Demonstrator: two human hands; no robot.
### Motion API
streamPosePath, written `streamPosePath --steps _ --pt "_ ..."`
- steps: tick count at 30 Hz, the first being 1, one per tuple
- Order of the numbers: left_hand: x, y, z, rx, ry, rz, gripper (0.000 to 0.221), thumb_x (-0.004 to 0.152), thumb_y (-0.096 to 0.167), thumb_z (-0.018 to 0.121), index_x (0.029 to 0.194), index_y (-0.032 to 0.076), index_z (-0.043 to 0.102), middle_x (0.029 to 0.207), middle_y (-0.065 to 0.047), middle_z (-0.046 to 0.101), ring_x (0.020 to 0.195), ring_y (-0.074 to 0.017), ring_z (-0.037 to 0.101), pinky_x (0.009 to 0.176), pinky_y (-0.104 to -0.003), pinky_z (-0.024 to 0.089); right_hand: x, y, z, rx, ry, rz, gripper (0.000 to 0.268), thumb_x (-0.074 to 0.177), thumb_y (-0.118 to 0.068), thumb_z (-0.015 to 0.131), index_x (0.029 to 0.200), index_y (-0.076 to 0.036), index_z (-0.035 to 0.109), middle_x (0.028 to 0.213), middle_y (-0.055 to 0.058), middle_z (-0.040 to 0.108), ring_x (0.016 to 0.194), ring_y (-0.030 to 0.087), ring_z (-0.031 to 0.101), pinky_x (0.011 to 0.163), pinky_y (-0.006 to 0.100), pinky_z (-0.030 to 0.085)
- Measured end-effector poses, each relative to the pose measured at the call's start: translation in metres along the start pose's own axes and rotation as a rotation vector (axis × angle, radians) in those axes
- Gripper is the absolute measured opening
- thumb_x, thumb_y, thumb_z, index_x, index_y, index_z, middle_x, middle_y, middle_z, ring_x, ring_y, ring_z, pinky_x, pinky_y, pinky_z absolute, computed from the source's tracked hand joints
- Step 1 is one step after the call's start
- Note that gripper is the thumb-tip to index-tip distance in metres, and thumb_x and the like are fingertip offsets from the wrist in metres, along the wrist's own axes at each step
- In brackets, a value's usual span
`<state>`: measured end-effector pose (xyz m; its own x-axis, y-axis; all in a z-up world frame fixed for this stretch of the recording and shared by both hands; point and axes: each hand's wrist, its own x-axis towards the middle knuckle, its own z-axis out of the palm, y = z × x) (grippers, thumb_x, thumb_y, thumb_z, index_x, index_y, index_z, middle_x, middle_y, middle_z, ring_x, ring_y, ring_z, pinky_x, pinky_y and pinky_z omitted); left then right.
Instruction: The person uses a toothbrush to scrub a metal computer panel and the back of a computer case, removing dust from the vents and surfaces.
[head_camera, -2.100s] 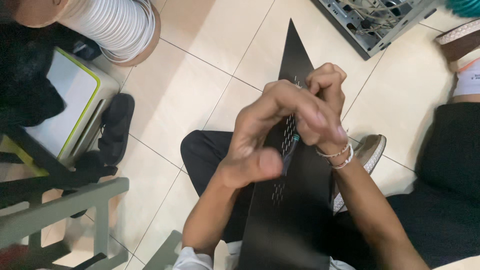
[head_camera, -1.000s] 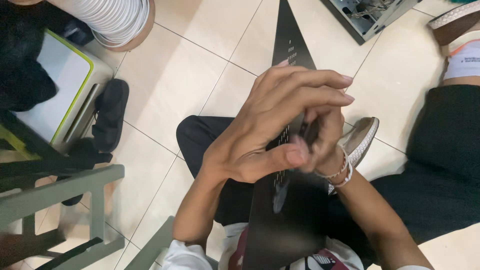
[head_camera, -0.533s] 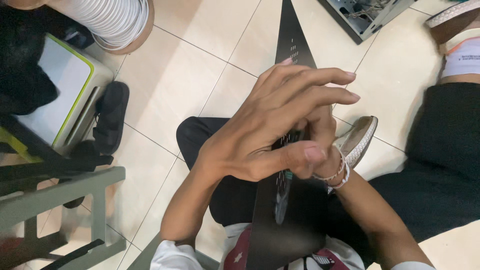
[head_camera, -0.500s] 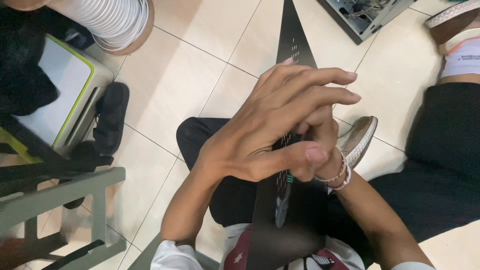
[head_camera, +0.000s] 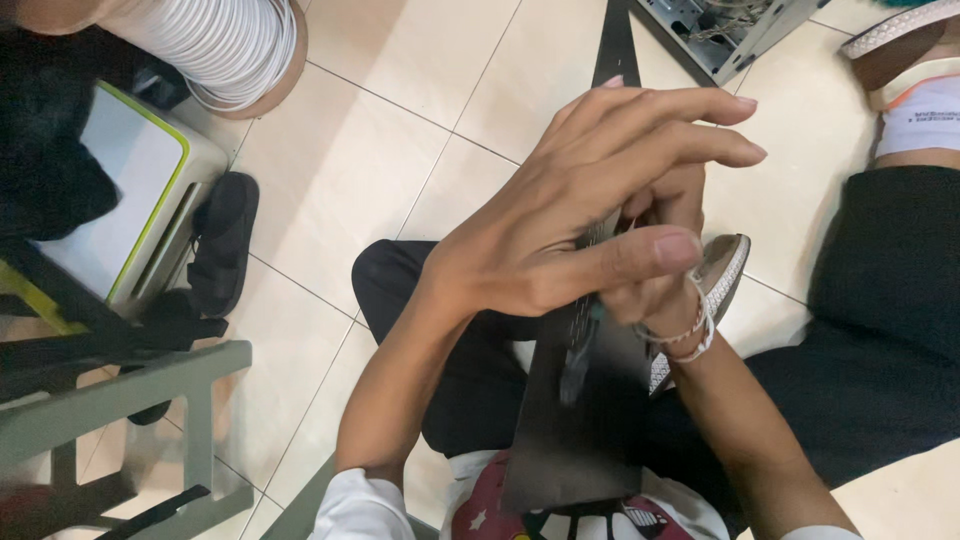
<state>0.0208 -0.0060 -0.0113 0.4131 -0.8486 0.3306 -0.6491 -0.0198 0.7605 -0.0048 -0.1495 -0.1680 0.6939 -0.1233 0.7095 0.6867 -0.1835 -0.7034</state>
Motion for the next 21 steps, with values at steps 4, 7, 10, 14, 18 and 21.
streamPosePath --steps 4,7,10,14,18,21 --pt "0.004 0.008 -0.003 0.009 -0.007 0.021 0.06 0.115 0.053 0.036 0.156 0.015 0.055 0.174 -0.011 0.051 0.167 -0.0281 0.055 0.141 -0.049 0.033 -0.052 0.053 -0.004 -0.008 0.002 0.006 0.056 0.1 -0.065 0.049 0.102 -0.01 0.04 0.084 0.003 0.03 0.076 0.017 0.03 0.076 0.04 0.028" --pt "0.004 0.008 -0.002 0.008 0.003 -0.002 0.061 0.114 0.057 0.034 0.157 0.017 0.054 0.175 -0.01 0.049 0.168 -0.0293 0.053 0.142 -0.052 0.033 0.002 -0.004 -0.007 -0.012 0.002 0.007 0.057 0.099 -0.066 0.05 0.1 -0.01 0.039 0.082 0.003 0.03 0.074 0.016 0.029 0.074 0.04 0.027" --pt "0.002 0.012 -0.001 -0.008 0.011 -0.012 0.06 0.114 0.052 0.032 0.156 0.016 0.056 0.174 -0.01 0.049 0.158 -0.0277 0.06 0.136 -0.048 0.034 0.012 -0.025 -0.008 -0.016 0.004 0.019 0.057 0.097 -0.067 0.05 0.097 -0.011 0.038 0.08 0.003 0.029 0.072 0.016 0.028 0.073 0.039 0.025" --pt "-0.002 0.019 0.003 -0.004 0.043 -0.005 0.058 0.113 0.052 0.035 0.152 0.016 0.059 0.172 -0.011 0.052 0.164 -0.0295 0.055 0.141 -0.052 0.031 0.012 -0.036 -0.011 -0.023 0.001 0.029 0.058 0.095 -0.068 0.05 0.094 -0.011 0.037 0.077 0.002 0.029 0.069 0.016 0.026 0.071 0.039 0.024" --pt "-0.005 0.011 0.004 0.015 0.05 0.0 0.062 0.112 0.057 0.032 0.153 0.017 0.058 0.173 -0.011 0.05 0.158 -0.0299 0.058 0.136 -0.052 0.034 0.013 -0.04 -0.012 -0.023 -0.004 0.038 0.059 0.094 -0.069 0.051 0.09 -0.012 0.035 0.074 0.001 0.029 0.067 0.015 0.025 0.069 0.038 0.022" --pt "-0.007 0.01 0.007 0.006 0.048 0.013 0.062 0.113 0.055 0.032 0.154 0.016 0.057 0.173 -0.012 0.051 0.165 -0.0307 0.055 0.14 -0.054 0.033 0.011 -0.043 -0.009 -0.018 -0.002 0.048 0.06 0.092 -0.07 0.051 0.088 -0.013 0.034 0.072 0.001 0.028 0.065 0.015 0.024 0.068 0.038 0.021"
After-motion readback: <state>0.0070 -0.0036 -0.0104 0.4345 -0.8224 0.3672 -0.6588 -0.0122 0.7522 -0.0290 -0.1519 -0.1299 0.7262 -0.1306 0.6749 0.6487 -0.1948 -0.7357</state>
